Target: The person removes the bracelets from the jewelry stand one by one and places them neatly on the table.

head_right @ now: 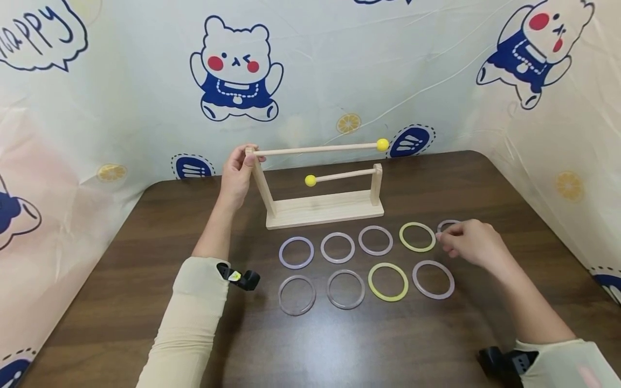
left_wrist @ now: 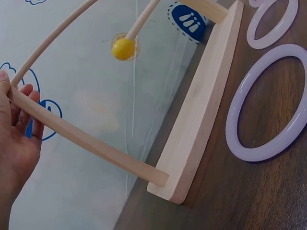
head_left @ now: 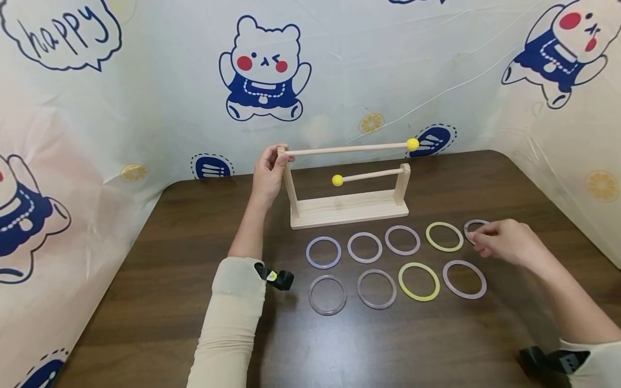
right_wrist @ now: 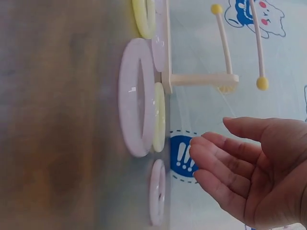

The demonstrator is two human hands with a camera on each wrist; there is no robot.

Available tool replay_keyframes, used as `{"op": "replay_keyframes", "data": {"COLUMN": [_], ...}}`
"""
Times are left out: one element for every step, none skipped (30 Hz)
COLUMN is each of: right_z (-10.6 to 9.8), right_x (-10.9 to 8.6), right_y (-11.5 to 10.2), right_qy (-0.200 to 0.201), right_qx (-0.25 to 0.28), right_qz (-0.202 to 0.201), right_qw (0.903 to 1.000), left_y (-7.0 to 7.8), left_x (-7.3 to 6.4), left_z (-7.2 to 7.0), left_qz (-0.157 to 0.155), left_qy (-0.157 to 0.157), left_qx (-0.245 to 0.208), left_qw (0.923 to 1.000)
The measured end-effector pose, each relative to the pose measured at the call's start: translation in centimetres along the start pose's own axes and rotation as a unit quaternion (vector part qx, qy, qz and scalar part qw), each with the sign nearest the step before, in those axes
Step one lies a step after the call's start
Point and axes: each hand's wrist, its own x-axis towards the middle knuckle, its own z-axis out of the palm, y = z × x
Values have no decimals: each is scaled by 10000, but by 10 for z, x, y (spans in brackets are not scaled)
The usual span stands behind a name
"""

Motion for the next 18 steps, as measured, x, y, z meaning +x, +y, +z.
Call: {"op": "replay_keyframes", "data": {"right_z": [-2, -3, -4, -5, -6, -7, -8, -9, -10, -12, -14, -15, -17, -19, -20, -21, -21, -21], "right_x": [4, 8, 12, 16, 20, 23, 26, 28, 30, 32, 34, 35, 37, 38, 40, 41, 43, 44], "right_y": [-2, -5, -6, -9, -10, -11, -13, -14, -15, -17, -18, -20, -22, -23, -25, -27, -29, -31], "right_qy": [0, 4, 21, 50, 93, 132, 167, 208, 234, 238, 234, 230, 236, 246, 268, 281, 293, 296], "right_qx": [-87, -178, -275, -374, -478, -568, -632, -704, -772, -797, -827, -860, -896, -928, -973, -1011, -1052, -1092], "right_qz": [-9, -32, -71, -87, -105, -124, -125, -132, -141, -130, -119, -103, -78, -63, -44, -23, 5, 24], "right_qw": [10000, 9998, 9996, 9993, 9988, 9982, 9978, 9972, 9966, 9964, 9962, 9960, 9957, 9954, 9949, 9945, 9940, 9936], "left_y": [4, 8, 13, 18, 21, 21, 20, 17, 14, 11, 8, 5, 7, 9, 11, 13, 14, 16], "left_x": [-1, -3, -4, -5, -6, -5, -4, -2, 0, 2, 4, 5, 5, 3, 1, -1, -4, -7], "left_z": [0, 0, 0, 0, 0, -1, -1, -1, -1, -1, -2, -2, -2, -2, -3, -4, -4, -6], "left_qz": [-26, -55, -96, -143, -210, -250, -284, -303, -301, -299, -304, -281, -297, -335, -381, -487, -604, -716], "left_qy": [-12, -30, -50, -75, -109, -154, -202, -254, -304, -343, -380, -425, -484, -565, -679, -817, -980, -1150], "left_qx": [46, 78, 104, 125, 143, 137, 136, 160, 206, 317, 515, 756, 1061, 1379, 1706, 2047, 2353, 2603], "left_qw": [10000, 9999, 9999, 9998, 9996, 9995, 9993, 9991, 9989, 9985, 9975, 9958, 9927, 9883, 9823, 9742, 9651, 9560]}}
